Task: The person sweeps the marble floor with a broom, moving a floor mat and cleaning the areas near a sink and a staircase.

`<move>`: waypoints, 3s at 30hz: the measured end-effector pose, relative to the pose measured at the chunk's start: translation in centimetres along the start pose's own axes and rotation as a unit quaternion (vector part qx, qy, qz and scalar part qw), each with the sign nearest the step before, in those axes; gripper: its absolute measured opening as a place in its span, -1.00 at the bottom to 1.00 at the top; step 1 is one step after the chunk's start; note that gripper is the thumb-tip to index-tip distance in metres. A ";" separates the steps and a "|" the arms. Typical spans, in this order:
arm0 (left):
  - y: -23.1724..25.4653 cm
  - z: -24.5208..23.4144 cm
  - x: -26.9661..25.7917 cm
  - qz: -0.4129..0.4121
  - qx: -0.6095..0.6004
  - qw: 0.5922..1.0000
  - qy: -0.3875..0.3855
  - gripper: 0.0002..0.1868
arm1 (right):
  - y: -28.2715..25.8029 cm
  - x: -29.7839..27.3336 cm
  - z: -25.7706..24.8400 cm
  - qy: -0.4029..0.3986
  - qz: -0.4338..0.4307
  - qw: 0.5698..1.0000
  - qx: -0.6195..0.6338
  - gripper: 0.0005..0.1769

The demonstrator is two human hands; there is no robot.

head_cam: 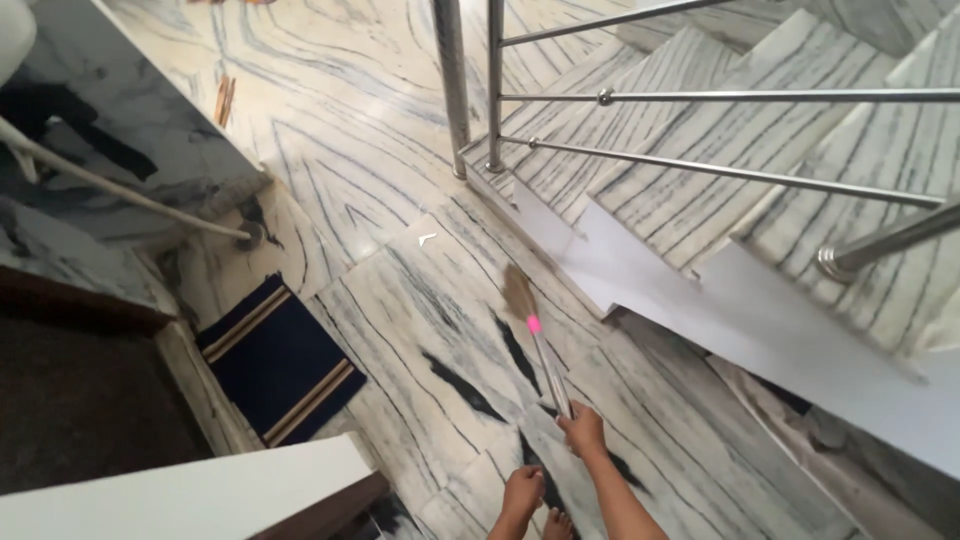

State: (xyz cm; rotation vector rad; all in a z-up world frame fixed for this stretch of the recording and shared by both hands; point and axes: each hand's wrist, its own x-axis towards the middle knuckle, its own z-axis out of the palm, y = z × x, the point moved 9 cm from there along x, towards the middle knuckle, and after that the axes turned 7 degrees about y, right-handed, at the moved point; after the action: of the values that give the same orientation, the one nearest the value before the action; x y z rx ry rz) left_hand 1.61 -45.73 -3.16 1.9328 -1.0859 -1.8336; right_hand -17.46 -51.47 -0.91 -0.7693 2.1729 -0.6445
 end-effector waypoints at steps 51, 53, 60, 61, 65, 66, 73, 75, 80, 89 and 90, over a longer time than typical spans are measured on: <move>-3.3 -3.9 -3.4 -0.186 -0.200 0.958 0.085 -0.59 | -1.7 -9.4 5.4 -0.250 -0.039 0.964 0.086 -0.21; -3.9 -2.0 -4.1 -0.221 -0.176 0.959 0.007 -0.57 | -0.3 -10.2 4.3 -0.300 -0.039 0.952 0.044 -0.19; -1.3 3.9 -3.4 -0.191 -0.152 0.966 -0.085 -0.59 | 1.4 -4.3 3.1 -0.237 -0.004 0.965 -0.116 -0.42; -0.7 3.8 -2.7 -0.177 -0.165 0.968 -0.060 -0.59 | -0.2 -2.4 3.1 -0.209 -0.050 0.971 -0.099 -0.41; 0.8 1.8 0.2 -0.101 -0.230 0.966 0.062 -0.62 | -5.0 0.4 3.5 -0.166 -0.102 0.980 -0.038 -0.39; 1.1 0.6 1.1 -0.077 -0.254 0.960 0.090 -0.61 | -5.9 0.2 3.9 -0.172 -0.102 0.980 -0.027 -0.39; 0.1 -4.0 1.2 -0.121 -0.265 0.943 0.162 -0.51 | -6.9 -5.1 9.9 -0.320 -0.063 0.943 -0.066 -0.48; -0.6 -4.0 2.1 -0.138 -0.286 0.937 0.146 -0.57 | -6.9 -5.4 10.8 -0.329 -0.055 0.940 -0.068 -0.54; -0.8 -3.3 7.5 -0.103 -0.365 0.925 0.027 -0.78 | -8.5 -2.2 10.5 -0.243 -0.021 0.965 -0.094 -0.47; 4.3 -9.6 11.8 -0.089 -0.359 0.926 0.076 -0.73 | -17.7 2.6 15.1 -0.234 -0.112 0.964 -0.059 -0.36; 5.4 -10.5 11.7 -0.081 -0.357 0.928 0.075 -0.70 | -17.6 1.3 16.1 -0.257 -0.112 0.959 -0.032 -0.35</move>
State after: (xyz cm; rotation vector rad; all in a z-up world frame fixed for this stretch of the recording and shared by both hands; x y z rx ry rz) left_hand 8.77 -60.30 -6.60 1.6899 -0.1501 -1.7745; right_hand -0.12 -67.88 -0.01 -1.0934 1.6506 -0.4233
